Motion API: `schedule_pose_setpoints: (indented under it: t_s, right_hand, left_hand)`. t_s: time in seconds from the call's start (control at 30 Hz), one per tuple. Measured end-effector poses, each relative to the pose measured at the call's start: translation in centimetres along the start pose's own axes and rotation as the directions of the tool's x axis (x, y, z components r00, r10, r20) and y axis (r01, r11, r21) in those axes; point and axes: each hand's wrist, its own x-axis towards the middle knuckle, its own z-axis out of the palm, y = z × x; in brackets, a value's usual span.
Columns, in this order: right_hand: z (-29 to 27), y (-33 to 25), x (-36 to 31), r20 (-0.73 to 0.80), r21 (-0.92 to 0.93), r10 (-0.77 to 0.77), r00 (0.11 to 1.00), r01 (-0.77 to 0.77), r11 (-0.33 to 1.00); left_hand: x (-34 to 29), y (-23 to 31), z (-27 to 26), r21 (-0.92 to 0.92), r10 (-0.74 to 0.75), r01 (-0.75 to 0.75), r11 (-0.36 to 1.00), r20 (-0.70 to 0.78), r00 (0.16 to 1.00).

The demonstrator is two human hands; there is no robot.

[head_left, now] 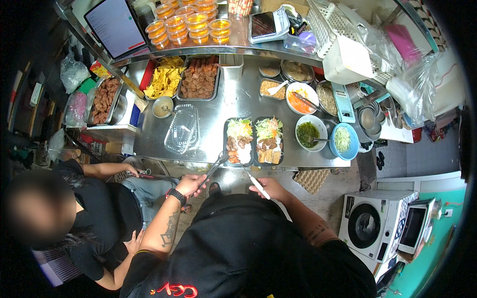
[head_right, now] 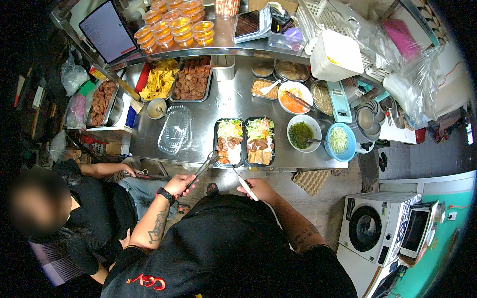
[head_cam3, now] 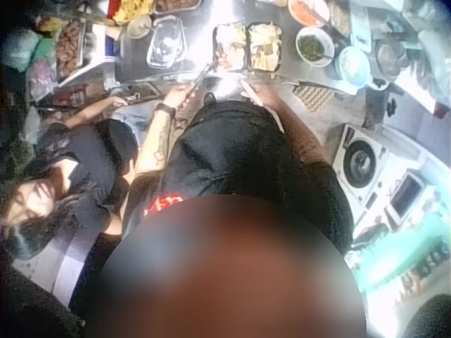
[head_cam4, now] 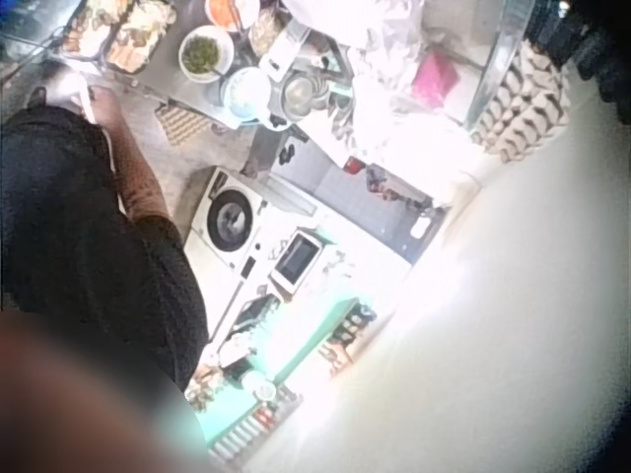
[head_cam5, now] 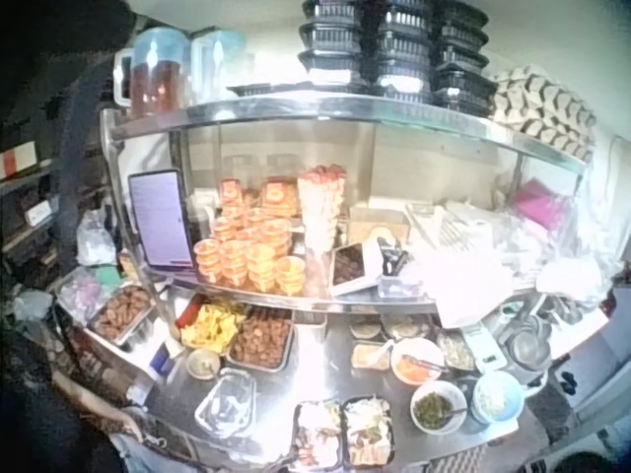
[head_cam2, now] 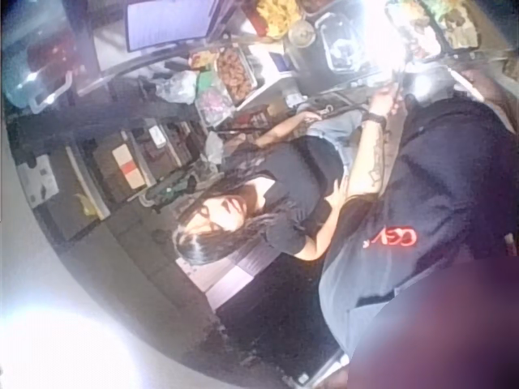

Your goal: The person assembles a meal in a plastic container by adding various ingredients including meat, vegetables, and sauces. They use tongs and a spoon to transfer items from bowls and trays into the container, then seal it with a lid and place it in a plastic bag.

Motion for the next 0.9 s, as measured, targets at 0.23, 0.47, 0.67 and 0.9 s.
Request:
schedule_pose_setpoints:
  t_s: [0.23, 0.47, 0.67, 0.9]
  right_hand:
    - [1.8, 2.3, 1.1, -0.131, -0.163, -0.06, 0.99, 0.038, 0.986]
    - [2.1, 1.0, 0.3, -0.168, -0.222, -0.066, 0.984, 0.028, 0.975]
    - [1.9, 0.7, 0.4, -0.144, -0.16, -0.031, 0.989, 0.008, 0.987]
    - [-0.9, -0.1, -1.9, -0.05, -0.277, 0.001, 0.999, -0.015, 0.961]
  left_hand:
    - [0.7, 0.0, 0.4, -0.03, 0.016, -0.015, 0.999, 0.015, 1.0]
    - [0.5, -0.5, 0.3, 0.013, 0.044, -0.044, 0.999, -0.019, 0.999]
    - [-0.5, -0.7, 0.8, 0.096, 0.099, -0.096, 0.991, -0.024, 0.995]
    - [0.7, -1.7, 1.6, 0.165, 0.116, -0.102, 0.981, -0.076, 0.99]
